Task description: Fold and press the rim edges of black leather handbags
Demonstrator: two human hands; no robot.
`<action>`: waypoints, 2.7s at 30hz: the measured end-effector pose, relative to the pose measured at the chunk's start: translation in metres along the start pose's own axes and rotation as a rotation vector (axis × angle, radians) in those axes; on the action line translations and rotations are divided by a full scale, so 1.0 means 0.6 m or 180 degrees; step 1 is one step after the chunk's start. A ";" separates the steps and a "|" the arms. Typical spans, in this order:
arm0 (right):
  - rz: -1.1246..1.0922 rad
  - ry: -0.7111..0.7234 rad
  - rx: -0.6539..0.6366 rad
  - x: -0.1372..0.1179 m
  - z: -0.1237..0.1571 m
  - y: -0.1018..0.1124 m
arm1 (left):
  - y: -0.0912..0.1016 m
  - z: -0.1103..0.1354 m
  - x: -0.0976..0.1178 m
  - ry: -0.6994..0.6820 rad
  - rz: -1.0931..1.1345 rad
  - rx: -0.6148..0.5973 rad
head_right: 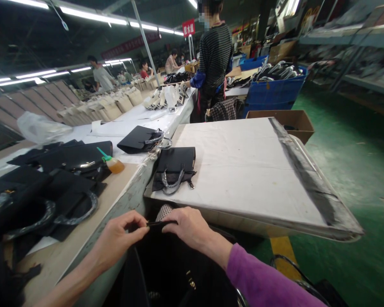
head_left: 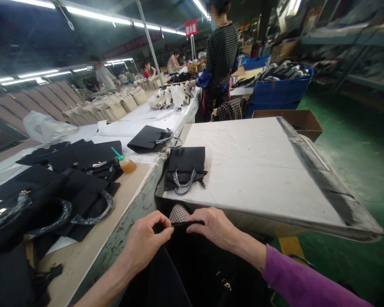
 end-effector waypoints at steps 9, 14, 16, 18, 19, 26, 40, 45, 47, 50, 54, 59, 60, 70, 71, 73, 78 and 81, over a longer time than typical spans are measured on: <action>-0.0079 -0.0152 -0.0001 0.003 -0.007 -0.016 | 0.004 -0.003 -0.002 0.0082 -0.0044 -0.0031; -0.0473 -0.0512 -0.0132 0.003 -0.011 -0.018 | 0.004 -0.003 -0.006 0.0167 -0.0058 -0.0013; -0.0567 -0.0602 -0.0202 0.003 -0.012 -0.018 | 0.004 -0.004 -0.009 0.0192 -0.0061 0.0013; -0.0564 -0.0603 -0.0226 0.001 -0.013 -0.018 | 0.003 -0.005 -0.013 0.0240 -0.0067 0.0015; -0.0536 -0.0585 -0.0220 0.000 -0.013 -0.018 | 0.003 -0.006 -0.016 0.0275 -0.0076 0.0004; -0.0279 -0.0447 -0.0194 -0.012 -0.011 -0.014 | 0.002 -0.007 -0.025 0.0323 0.0204 0.0054; 0.0226 0.0216 -0.0891 -0.073 -0.053 -0.003 | 0.007 -0.035 -0.001 0.0845 0.1449 -0.0564; 0.0015 0.0072 -0.0815 -0.070 -0.066 -0.021 | 0.032 -0.023 -0.004 0.0896 0.1389 -0.0961; -0.0050 0.0030 -0.0790 -0.065 -0.063 -0.027 | 0.045 -0.019 -0.014 0.0961 0.1237 -0.1098; -0.0138 -0.0008 -0.0796 -0.061 -0.061 -0.036 | 0.056 -0.018 -0.026 0.1046 0.1098 -0.1167; -0.0259 -0.0060 -0.0823 -0.057 -0.062 -0.041 | 0.057 -0.018 -0.031 0.0933 0.0979 -0.1124; -0.0474 -0.0196 -0.0880 -0.048 -0.062 -0.042 | 0.049 -0.017 -0.036 0.0919 0.1099 -0.1056; -0.0530 -0.0231 -0.0901 -0.046 -0.062 -0.042 | 0.048 -0.016 -0.037 0.0953 0.1146 -0.1043; -0.0712 -0.0083 -0.1267 -0.040 -0.059 -0.039 | 0.040 -0.008 -0.042 0.1254 0.1485 -0.1023; -0.0692 -0.0046 -0.1284 -0.042 -0.060 -0.038 | 0.039 -0.008 -0.044 0.1241 0.1467 -0.1056; -0.0648 -0.0020 -0.1293 -0.046 -0.062 -0.036 | 0.038 -0.010 -0.047 0.1133 0.1384 -0.1119; -0.0501 0.0010 -0.1225 -0.056 -0.064 -0.032 | 0.037 -0.015 -0.035 0.0546 0.0800 -0.1114; -0.0446 0.0042 -0.1199 -0.057 -0.063 -0.032 | 0.038 -0.017 -0.018 -0.0005 0.0225 -0.1017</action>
Point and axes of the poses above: each hand's wrist, its own z-axis away from the middle knuckle, its own y-axis out of the back of the hand, x = y × z, the point moved 2 cm from there along -z, towards the middle knuckle, and after that the axes turned 9 degrees about x, right-handed, at the moved point
